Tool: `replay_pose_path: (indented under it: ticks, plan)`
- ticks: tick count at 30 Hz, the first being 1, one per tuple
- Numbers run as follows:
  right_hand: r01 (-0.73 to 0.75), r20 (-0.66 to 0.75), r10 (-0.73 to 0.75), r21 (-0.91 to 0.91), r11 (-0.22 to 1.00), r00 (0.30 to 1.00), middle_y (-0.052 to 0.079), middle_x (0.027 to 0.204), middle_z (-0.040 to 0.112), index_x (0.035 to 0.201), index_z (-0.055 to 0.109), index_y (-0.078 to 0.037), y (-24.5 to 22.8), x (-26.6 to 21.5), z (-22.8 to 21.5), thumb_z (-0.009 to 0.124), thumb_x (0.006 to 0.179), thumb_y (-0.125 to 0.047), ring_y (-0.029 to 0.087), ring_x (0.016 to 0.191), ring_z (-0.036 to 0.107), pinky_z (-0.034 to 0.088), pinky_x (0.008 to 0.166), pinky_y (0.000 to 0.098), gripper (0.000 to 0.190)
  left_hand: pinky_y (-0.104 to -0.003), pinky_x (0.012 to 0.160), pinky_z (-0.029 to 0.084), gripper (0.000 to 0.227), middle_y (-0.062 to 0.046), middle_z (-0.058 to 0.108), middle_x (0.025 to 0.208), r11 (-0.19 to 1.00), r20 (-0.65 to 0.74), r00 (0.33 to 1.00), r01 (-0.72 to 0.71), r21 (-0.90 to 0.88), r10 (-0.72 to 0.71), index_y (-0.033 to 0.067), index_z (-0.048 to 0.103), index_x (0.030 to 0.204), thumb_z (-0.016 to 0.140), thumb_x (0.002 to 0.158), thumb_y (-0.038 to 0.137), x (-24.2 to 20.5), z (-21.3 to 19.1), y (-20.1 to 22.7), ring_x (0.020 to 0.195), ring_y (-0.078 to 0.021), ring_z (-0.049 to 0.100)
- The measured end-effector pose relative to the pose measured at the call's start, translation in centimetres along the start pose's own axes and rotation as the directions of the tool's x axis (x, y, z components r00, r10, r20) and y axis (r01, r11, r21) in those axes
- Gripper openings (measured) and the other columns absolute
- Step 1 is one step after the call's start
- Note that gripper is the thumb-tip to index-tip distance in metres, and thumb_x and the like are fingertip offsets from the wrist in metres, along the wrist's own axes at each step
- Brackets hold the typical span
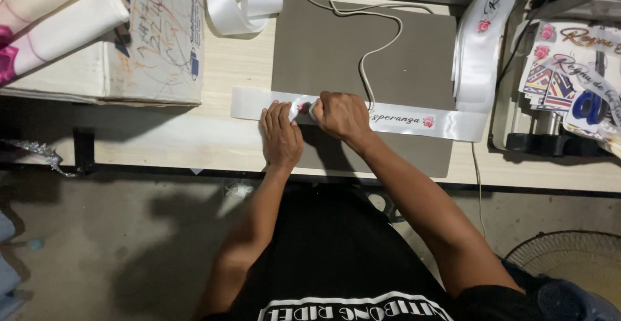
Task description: The person irons printed text onto white satin sashes using a handheld heat press. They position the sash on a flat surface, apply the heat tool along the printed area, then peel off the backing and set the finished sash aside. The process is repeated for multiple sashes with different printed names.
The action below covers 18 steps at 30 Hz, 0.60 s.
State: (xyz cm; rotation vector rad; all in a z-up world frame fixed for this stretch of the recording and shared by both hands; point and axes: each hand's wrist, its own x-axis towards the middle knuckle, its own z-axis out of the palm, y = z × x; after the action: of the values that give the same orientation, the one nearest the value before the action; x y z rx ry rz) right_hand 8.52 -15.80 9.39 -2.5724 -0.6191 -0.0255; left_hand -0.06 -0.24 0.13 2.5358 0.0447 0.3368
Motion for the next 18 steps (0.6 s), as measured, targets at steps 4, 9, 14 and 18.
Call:
replay_pose_path:
  ticks: [4, 9, 14, 18]
  plan:
    - [-0.009, 0.018, 0.009, 0.013, 1.0, 1.0, 0.021, 0.065, 0.066, 0.072, 0.065, -0.001, -1.2, 0.8, 0.9, 0.062, 0.09, -0.02, 0.038, 0.055, 0.064, 0.052, 0.055, 0.0471, 0.027, -0.053, 0.128, 0.025, 0.044, -0.017, 0.052, 0.142, 1.0, -0.02, 1.0, 0.002, -0.028, -0.003, 0.0023, 0.046, 0.142, 0.052, 0.098, 0.004, -0.2, 0.2, -0.3, 0.145, -0.0339, 0.043]
    - [0.015, 0.04, -0.016, 0.023, 1.0, 0.999, 0.022, 0.066, 0.066, 0.072, 0.065, 0.0, -1.9, 1.7, 1.3, 0.061, 0.091, -0.021, 0.038, 0.055, 0.064, 0.053, 0.056, 0.0472, 0.028, -0.054, 0.129, 0.026, 0.048, -0.018, 0.053, 0.141, 0.997, -0.057, 0.998, -0.011, -0.073, 0.007, 0.0009, 0.045, 0.142, 0.051, 0.094, -0.003, -0.1, 0.3, -0.6, 0.144, -0.0353, 0.044]
    - [0.024, 0.039, -0.025, 0.014, 1.0, 0.999, 0.022, 0.067, 0.067, 0.072, 0.066, -0.001, -1.9, 2.2, 2.0, 0.061, 0.092, -0.022, 0.039, 0.057, 0.065, 0.053, 0.057, 0.0477, 0.03, -0.054, 0.127, 0.026, 0.059, -0.021, 0.052, 0.14, 0.994, -0.059, 0.998, -0.017, -0.109, 0.011, -0.0017, 0.044, 0.141, 0.052, 0.082, -0.005, -0.1, -0.1, -0.3, 0.142, -0.0379, 0.044]
    - [-0.022, 0.077, 0.02, 0.025, 0.999, 0.997, 0.022, 0.067, 0.067, 0.072, 0.066, -0.001, -2.1, 2.4, 1.8, 0.06, 0.092, -0.023, 0.038, 0.055, 0.065, 0.053, 0.057, 0.0473, 0.03, -0.053, 0.128, 0.026, 0.056, -0.02, 0.053, 0.141, 0.996, -0.073, 0.997, -0.012, -0.086, 0.006, -0.0016, 0.044, 0.14, 0.052, 0.085, -0.004, -0.3, 0.2, -0.7, 0.143, -0.0364, 0.045]
